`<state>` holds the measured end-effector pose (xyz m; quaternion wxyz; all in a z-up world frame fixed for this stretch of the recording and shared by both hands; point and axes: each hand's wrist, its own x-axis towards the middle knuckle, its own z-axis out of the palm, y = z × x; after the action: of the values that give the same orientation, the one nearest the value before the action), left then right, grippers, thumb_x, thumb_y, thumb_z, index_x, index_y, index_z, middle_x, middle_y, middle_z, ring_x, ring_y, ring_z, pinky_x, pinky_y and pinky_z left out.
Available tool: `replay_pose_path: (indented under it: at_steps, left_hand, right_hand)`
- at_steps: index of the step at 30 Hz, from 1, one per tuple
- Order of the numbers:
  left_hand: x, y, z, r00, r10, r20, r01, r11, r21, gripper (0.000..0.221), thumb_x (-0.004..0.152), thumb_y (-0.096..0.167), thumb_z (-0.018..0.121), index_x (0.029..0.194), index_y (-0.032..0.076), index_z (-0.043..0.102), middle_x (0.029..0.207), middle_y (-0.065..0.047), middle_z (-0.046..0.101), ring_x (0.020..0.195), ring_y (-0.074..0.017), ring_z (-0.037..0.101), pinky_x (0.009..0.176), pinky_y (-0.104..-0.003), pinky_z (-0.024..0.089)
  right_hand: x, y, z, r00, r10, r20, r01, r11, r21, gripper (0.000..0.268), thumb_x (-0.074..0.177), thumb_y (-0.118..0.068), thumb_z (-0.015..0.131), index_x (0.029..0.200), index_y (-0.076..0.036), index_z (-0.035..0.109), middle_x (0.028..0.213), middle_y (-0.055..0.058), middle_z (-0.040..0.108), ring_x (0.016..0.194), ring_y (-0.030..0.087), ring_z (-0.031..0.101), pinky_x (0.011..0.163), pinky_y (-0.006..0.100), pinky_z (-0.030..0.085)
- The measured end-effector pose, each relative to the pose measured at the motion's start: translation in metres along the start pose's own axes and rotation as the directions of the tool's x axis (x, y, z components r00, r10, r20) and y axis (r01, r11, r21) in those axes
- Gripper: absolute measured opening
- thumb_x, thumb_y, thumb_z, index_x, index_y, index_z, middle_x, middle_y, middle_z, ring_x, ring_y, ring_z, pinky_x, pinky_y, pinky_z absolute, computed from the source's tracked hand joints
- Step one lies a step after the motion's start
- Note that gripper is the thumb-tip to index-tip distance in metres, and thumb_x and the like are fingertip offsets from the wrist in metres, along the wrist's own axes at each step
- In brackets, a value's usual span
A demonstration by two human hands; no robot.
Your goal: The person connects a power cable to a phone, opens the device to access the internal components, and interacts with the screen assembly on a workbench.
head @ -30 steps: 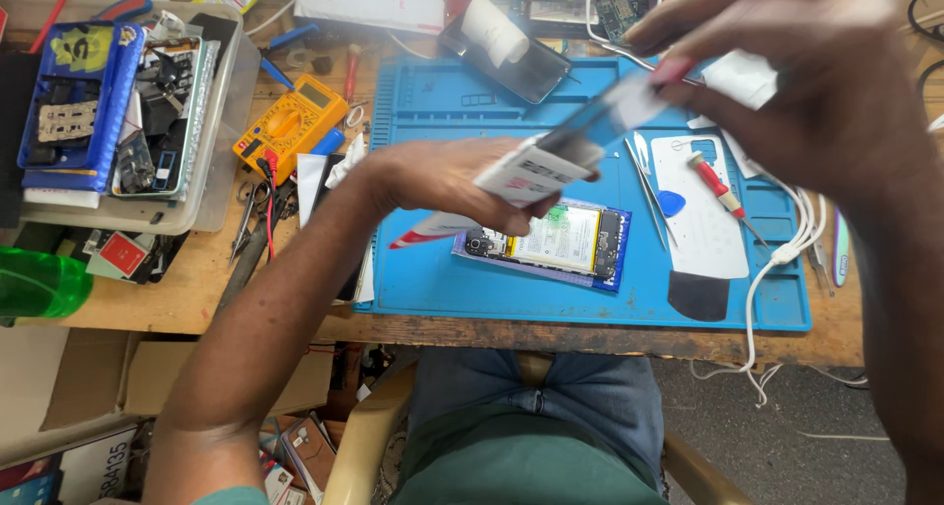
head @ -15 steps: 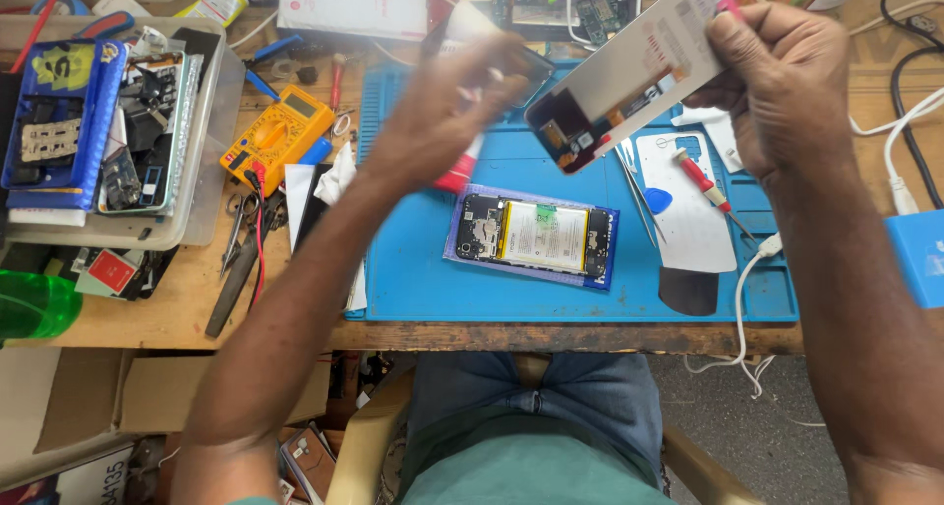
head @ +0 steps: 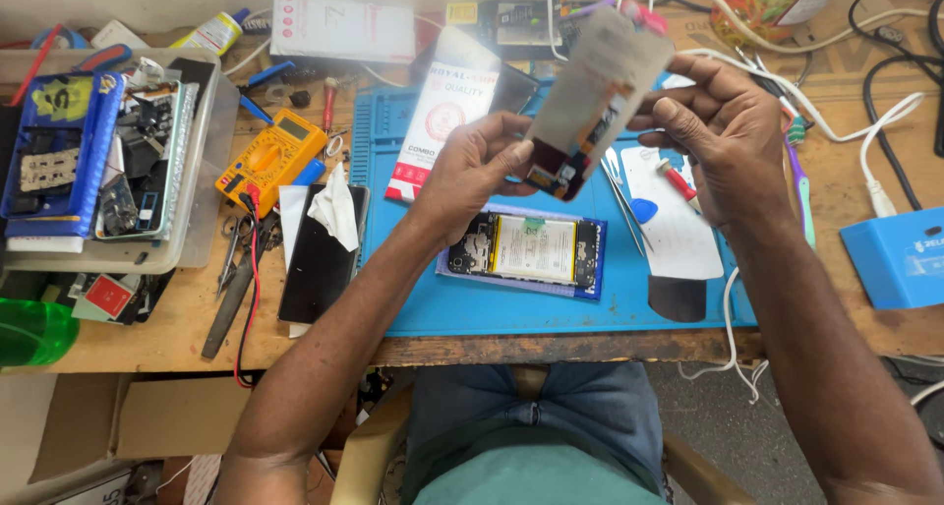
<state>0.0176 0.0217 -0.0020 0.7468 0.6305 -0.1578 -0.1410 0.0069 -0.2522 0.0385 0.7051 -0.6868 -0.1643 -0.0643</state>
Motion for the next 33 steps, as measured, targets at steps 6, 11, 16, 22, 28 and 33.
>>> replay_pose_path:
  at_steps: [6,11,16,22,28,33]
  left_hand:
    - [-0.001,-0.011,-0.015,0.951,0.210,-0.228,-0.261,0.938,-0.229,0.036,0.102,0.008,0.062,0.138,0.003,0.056,0.120,-0.012,0.075,0.105,-0.0203,0.074,0.088,-0.037,0.068]
    - [-0.002,0.001,-0.043,0.782,0.438,-0.443,-0.575,0.781,-0.243,0.033,0.107,0.002,0.065,0.139,0.004,0.057,0.122,-0.013,0.072,0.103,-0.0207,0.072,0.082,-0.037,0.065]
    - [-0.010,0.018,-0.072,0.614,0.563,-0.553,-0.721,0.686,-0.101,0.028,0.108,0.007,0.066,0.134,0.006,0.056,0.124,-0.014,0.073,0.105,-0.0250,0.075,0.088,-0.039,0.067]
    - [-0.008,0.013,-0.077,0.588,0.565,-0.579,-0.748,0.653,-0.122,0.026,0.110,0.009,0.067,0.134,0.006,0.056,0.120,-0.014,0.072,0.107,-0.0248,0.074,0.092,-0.040,0.067]
    - [-0.011,0.017,-0.081,0.574,0.566,-0.591,-0.753,0.649,-0.109,0.028,0.108,0.010,0.066,0.133,0.007,0.055,0.125,-0.014,0.072,0.110,-0.0283,0.074,0.095,-0.043,0.067]
    - [-0.013,0.016,-0.080,0.573,0.575,-0.584,-0.752,0.652,-0.095,0.032,0.109,0.011,0.067,0.138,0.008,0.054,0.121,-0.016,0.072,0.108,-0.0276,0.074,0.093,-0.041,0.068]
  right_hand:
    - [-0.016,-0.003,-0.015,0.987,-0.157,0.040,0.156,0.856,-0.493,0.027,0.109,-0.002,0.068,0.134,0.004,0.063,0.121,0.018,0.073,0.107,0.021,0.074,0.091,0.034,0.063]
    - [-0.050,-0.012,0.001,0.987,0.080,0.139,0.078,0.515,-0.854,0.029,0.090,-0.008,0.077,0.119,-0.008,0.075,0.114,0.011,0.076,0.092,0.022,0.074,0.072,0.037,0.059]
    - [-0.037,-0.004,0.054,0.849,-0.073,0.524,0.516,0.330,-0.790,0.044,0.086,0.002,0.067,0.129,-0.009,0.069,0.128,0.011,0.072,0.113,0.028,0.069,0.097,0.040,0.056]
    - [0.046,0.040,0.131,0.429,-0.264,0.864,0.884,-0.075,-0.461,0.040,0.087,-0.012,0.063,0.127,-0.015,0.063,0.138,0.007,0.064,0.130,0.027,0.061,0.111,0.039,0.051]
    - [0.062,0.025,0.115,0.252,-0.429,0.867,0.869,-0.294,-0.398,0.029,0.105,-0.012,0.067,0.134,-0.011,0.065,0.127,0.006,0.068,0.116,0.021,0.068,0.092,0.034,0.055]
    - [-0.031,-0.016,0.034,0.613,-0.280,0.739,0.741,-0.120,-0.660,0.032,0.093,-0.019,0.079,0.125,-0.017,0.076,0.107,0.006,0.072,0.087,0.021,0.068,0.068,0.039,0.051]
